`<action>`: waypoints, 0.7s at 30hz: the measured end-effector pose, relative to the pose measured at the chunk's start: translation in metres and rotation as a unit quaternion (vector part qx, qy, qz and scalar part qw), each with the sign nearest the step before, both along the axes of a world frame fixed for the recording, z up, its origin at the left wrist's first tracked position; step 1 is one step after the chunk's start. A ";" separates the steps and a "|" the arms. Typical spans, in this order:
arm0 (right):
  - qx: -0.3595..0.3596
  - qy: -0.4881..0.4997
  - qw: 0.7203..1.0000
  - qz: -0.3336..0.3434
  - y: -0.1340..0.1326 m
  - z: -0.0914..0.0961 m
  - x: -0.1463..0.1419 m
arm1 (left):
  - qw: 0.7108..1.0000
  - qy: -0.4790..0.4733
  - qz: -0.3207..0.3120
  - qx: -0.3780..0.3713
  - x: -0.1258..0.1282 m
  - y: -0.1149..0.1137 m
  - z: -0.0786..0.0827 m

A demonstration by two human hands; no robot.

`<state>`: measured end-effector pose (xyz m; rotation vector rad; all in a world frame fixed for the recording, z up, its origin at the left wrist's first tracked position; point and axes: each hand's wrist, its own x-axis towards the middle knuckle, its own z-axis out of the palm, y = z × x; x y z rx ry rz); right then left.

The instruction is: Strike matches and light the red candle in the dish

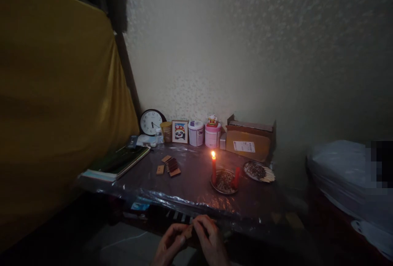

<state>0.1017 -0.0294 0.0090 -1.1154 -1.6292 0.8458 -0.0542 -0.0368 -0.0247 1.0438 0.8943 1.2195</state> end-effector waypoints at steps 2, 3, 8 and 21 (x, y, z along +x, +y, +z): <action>-0.004 -0.001 1.000 -0.001 0.000 0.000 0.000 | 1.000 -0.002 -0.009 0.000 0.000 0.000 -0.001; -0.006 -0.001 1.000 -0.002 0.000 0.000 -0.001 | 1.000 -0.002 -0.009 0.001 -0.001 0.000 -0.001; 0.002 -0.004 1.000 -0.006 0.001 -0.001 -0.001 | 1.000 0.009 -0.014 0.007 -0.001 -0.002 0.004; 0.007 -0.004 1.000 -0.007 0.004 -0.007 -0.001 | 1.000 0.005 -0.018 -0.001 -0.001 -0.003 0.002</action>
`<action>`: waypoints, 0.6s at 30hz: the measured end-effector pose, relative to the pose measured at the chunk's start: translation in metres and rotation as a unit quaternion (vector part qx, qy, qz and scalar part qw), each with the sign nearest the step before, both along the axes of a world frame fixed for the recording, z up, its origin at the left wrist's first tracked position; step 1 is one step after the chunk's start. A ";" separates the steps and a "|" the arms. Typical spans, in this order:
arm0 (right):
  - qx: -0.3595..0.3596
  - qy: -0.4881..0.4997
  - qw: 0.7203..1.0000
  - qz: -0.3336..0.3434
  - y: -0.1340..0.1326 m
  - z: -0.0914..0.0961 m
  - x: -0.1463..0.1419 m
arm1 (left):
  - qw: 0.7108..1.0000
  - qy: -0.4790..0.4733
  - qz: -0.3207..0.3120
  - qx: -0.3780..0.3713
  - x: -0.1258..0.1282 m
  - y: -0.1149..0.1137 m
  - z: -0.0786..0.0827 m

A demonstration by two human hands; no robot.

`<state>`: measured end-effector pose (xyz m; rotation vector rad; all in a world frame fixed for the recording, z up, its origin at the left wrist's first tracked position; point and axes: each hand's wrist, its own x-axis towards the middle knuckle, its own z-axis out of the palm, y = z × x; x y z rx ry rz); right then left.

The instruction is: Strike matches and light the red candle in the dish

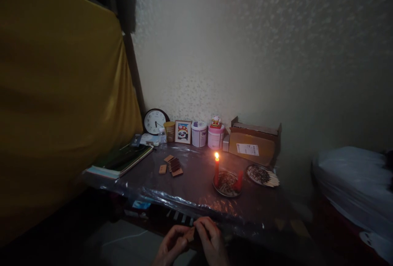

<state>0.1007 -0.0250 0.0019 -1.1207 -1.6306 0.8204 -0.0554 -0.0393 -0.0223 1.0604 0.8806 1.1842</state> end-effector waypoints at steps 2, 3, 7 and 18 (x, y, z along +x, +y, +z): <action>-0.002 0.002 1.000 0.000 0.000 0.000 0.000 | 1.000 0.002 -0.003 0.001 0.000 -0.001 0.001; -0.003 0.004 1.000 0.000 0.001 0.001 0.000 | 1.000 0.002 -0.002 0.003 0.001 -0.001 0.001; 0.000 0.006 1.000 -0.002 0.001 0.001 0.001 | 1.000 -0.007 0.003 0.005 0.002 -0.001 0.000; 0.000 0.004 1.000 -0.008 0.001 0.003 0.001 | 1.000 -0.001 -0.020 0.011 -0.002 0.002 -0.004</action>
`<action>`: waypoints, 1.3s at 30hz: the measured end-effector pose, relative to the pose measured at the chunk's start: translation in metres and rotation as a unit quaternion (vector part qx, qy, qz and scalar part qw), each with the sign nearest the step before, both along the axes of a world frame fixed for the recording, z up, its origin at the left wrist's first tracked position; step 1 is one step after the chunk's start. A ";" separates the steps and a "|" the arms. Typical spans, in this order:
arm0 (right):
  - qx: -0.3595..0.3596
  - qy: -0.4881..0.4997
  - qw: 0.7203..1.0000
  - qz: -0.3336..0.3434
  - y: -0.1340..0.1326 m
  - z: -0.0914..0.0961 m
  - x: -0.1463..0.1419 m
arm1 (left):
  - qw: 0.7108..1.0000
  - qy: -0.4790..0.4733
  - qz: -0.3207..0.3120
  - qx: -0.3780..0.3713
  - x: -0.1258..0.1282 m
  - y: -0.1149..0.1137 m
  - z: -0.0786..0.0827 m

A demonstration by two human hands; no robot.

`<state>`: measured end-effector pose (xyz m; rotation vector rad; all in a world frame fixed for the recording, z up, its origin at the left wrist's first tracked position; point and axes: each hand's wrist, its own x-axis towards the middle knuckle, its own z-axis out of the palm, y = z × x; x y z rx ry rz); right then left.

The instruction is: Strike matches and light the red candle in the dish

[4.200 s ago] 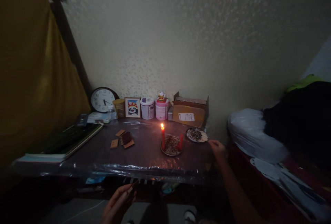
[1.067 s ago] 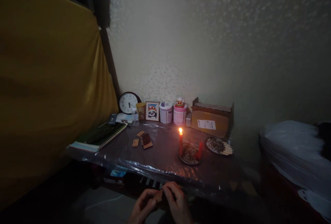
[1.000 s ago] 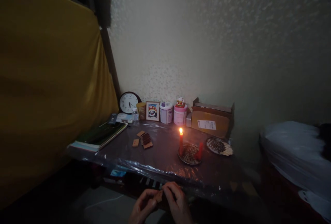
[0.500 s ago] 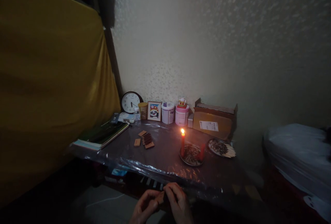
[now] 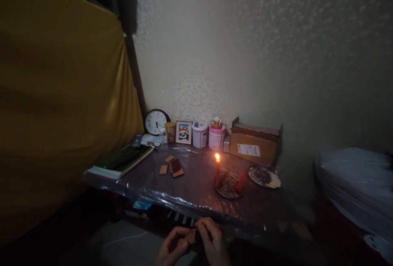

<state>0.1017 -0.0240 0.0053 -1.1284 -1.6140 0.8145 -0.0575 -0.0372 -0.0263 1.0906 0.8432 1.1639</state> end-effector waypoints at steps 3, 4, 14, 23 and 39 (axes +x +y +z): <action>-0.001 0.003 1.000 -0.003 0.000 0.000 0.000 | 1.000 0.004 -0.006 0.004 0.001 -0.001 0.001; 0.001 0.005 1.000 -0.004 0.000 0.000 0.000 | 1.000 0.007 -0.008 0.003 0.001 -0.001 0.001; 0.029 -0.004 1.000 0.011 -0.003 0.004 0.000 | 1.000 0.006 0.017 0.000 0.004 -0.002 0.007; 0.031 -0.015 0.998 0.045 -0.006 0.008 0.001 | 0.999 0.010 0.038 0.008 0.004 -0.005 0.014; 0.102 -0.048 0.993 0.026 -0.001 0.016 0.014 | 0.998 0.028 0.022 0.044 0.015 0.015 0.026</action>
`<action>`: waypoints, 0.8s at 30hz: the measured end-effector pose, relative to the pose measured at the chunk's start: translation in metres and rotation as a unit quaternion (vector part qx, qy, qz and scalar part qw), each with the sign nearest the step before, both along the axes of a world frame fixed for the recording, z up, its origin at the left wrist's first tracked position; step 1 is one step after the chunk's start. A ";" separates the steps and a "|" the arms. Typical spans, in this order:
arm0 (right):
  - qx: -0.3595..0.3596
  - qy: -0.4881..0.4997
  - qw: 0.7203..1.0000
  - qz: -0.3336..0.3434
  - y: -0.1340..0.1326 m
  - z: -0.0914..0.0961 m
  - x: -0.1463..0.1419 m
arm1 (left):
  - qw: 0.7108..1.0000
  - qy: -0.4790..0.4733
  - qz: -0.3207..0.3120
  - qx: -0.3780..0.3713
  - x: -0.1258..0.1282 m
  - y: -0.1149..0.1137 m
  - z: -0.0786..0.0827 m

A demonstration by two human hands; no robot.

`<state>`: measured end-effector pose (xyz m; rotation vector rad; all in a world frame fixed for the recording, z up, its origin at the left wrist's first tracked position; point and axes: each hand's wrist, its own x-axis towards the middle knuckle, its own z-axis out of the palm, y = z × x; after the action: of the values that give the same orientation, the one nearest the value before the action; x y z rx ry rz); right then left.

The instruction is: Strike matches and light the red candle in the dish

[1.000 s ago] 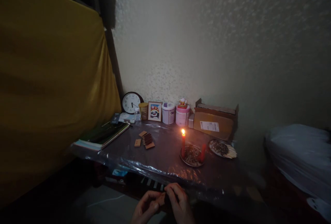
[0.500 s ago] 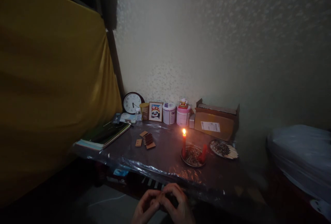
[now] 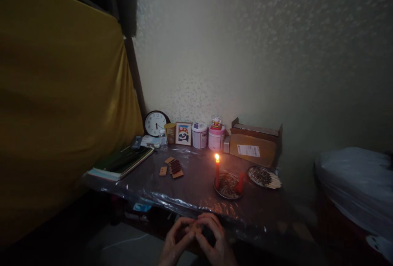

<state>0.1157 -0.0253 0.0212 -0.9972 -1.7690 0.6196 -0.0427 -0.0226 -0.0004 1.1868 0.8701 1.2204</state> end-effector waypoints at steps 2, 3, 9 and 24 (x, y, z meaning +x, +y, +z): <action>0.006 0.005 1.000 -0.019 0.004 0.000 0.007 | 1.000 0.000 -0.001 0.010 0.009 0.007 0.006; 0.006 0.008 1.000 -0.027 0.006 0.000 0.011 | 1.000 -0.001 -0.004 0.018 0.014 0.010 0.008; 0.018 0.026 0.995 -0.093 0.016 -0.001 0.034 | 0.998 0.016 -0.005 0.066 0.045 0.029 0.021; 0.003 0.017 0.994 -0.104 0.017 -0.001 0.047 | 0.994 -0.027 -0.061 0.088 0.056 0.036 0.017</action>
<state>0.1631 -0.0085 0.0201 -1.1429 -1.6106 0.4954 0.0129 0.0130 0.0169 1.3215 0.6509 1.2417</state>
